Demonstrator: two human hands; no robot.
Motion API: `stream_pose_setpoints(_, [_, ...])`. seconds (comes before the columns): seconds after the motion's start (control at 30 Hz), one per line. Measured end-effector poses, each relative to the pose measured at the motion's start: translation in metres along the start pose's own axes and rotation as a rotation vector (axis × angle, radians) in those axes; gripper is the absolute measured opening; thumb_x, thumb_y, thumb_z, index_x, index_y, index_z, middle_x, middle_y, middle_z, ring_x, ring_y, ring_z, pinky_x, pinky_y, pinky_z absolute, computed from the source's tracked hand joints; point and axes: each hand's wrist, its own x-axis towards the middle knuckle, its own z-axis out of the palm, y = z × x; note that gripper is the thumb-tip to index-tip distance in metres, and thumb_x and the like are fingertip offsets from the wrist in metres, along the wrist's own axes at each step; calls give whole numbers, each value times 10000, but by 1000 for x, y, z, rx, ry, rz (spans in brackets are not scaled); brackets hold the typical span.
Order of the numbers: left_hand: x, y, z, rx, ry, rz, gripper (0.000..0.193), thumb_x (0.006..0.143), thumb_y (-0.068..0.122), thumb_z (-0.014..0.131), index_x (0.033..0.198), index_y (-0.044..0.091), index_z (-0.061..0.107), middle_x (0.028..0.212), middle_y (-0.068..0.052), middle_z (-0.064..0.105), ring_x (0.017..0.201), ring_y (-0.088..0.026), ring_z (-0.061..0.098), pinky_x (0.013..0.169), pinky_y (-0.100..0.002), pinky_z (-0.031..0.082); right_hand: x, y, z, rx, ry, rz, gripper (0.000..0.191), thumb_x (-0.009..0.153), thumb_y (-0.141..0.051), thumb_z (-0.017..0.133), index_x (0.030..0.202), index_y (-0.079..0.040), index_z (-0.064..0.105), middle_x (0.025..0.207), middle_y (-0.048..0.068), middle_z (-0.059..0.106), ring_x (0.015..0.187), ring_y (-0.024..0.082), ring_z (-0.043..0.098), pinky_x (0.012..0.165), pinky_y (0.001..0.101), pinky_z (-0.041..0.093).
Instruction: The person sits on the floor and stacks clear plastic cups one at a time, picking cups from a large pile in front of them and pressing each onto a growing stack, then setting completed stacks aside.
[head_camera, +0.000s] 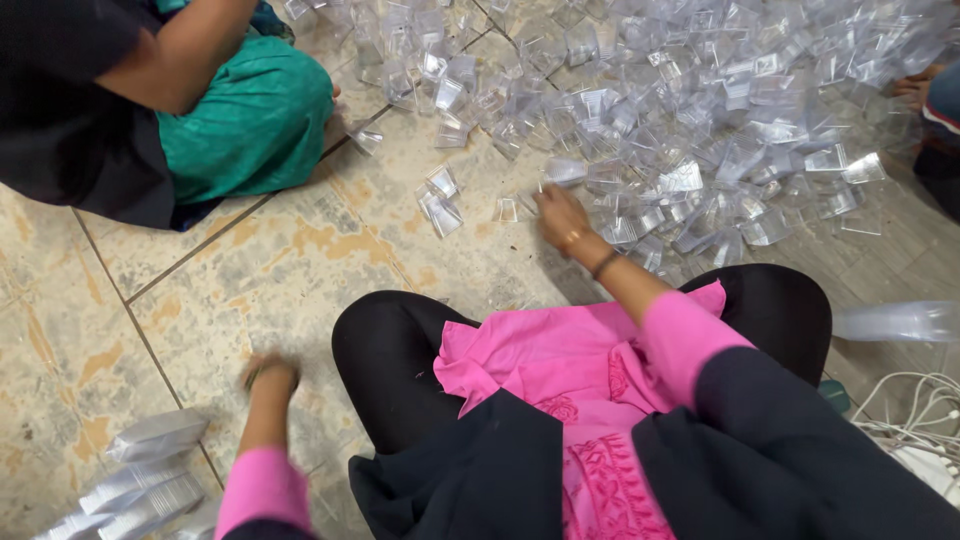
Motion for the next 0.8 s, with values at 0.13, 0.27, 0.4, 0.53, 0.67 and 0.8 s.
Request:
stream_pose_setpoints(0.13, [33,136,-92,-372,377,393,844,817,484,790,1506,103,487,1570,-188,427,1446,-364,390,1170,-469,338,50,-34,12,-155,266,-275,527,639,-334,683,1118,-116,715,1160,233,644,1075,404,630,894,632,443])
stream_pose_setpoints(0.27, [28,258,-155,-423,270,556,1169,668,486,932,1596,160,301,1622,-237,330,1498,-383,329,1218,-466,309,41,-49,27,-442,-289,-308,147,968,-163,597,998,-81,715,1094,141,673,907,275,675,967,580,435])
stream_pose_setpoints(0.4, [30,319,-167,-525,63,392,1349,592,536,944,1632,273,126,1672,-215,147,1495,-405,243,1182,-482,312,-17,-27,26,-137,-312,-352,110,891,-129,631,939,-87,721,952,86,688,874,258,684,838,430,516])
stream_pose_setpoints(0.53, [33,360,-142,-417,186,483,1299,640,633,911,1637,246,175,1624,-215,291,1552,-373,236,1235,-478,296,-97,27,-28,342,51,55,213,820,-62,641,1006,-44,742,1089,128,713,896,300,708,781,359,570])
stream_pose_setpoints(0.67, [3,406,-93,-539,226,370,692,803,492,791,1392,248,521,1495,-116,495,1403,-360,426,1070,-565,414,-198,92,-143,333,100,594,218,944,-246,739,1019,-43,766,915,138,755,776,233,734,701,336,567])
stream_pose_setpoints(0.8, [-47,441,-52,-348,293,643,622,793,466,808,1305,209,566,1425,-145,520,1360,-395,439,1062,-563,371,-294,153,-257,468,665,850,307,973,-58,714,1266,-32,627,961,99,739,818,115,708,690,264,569])
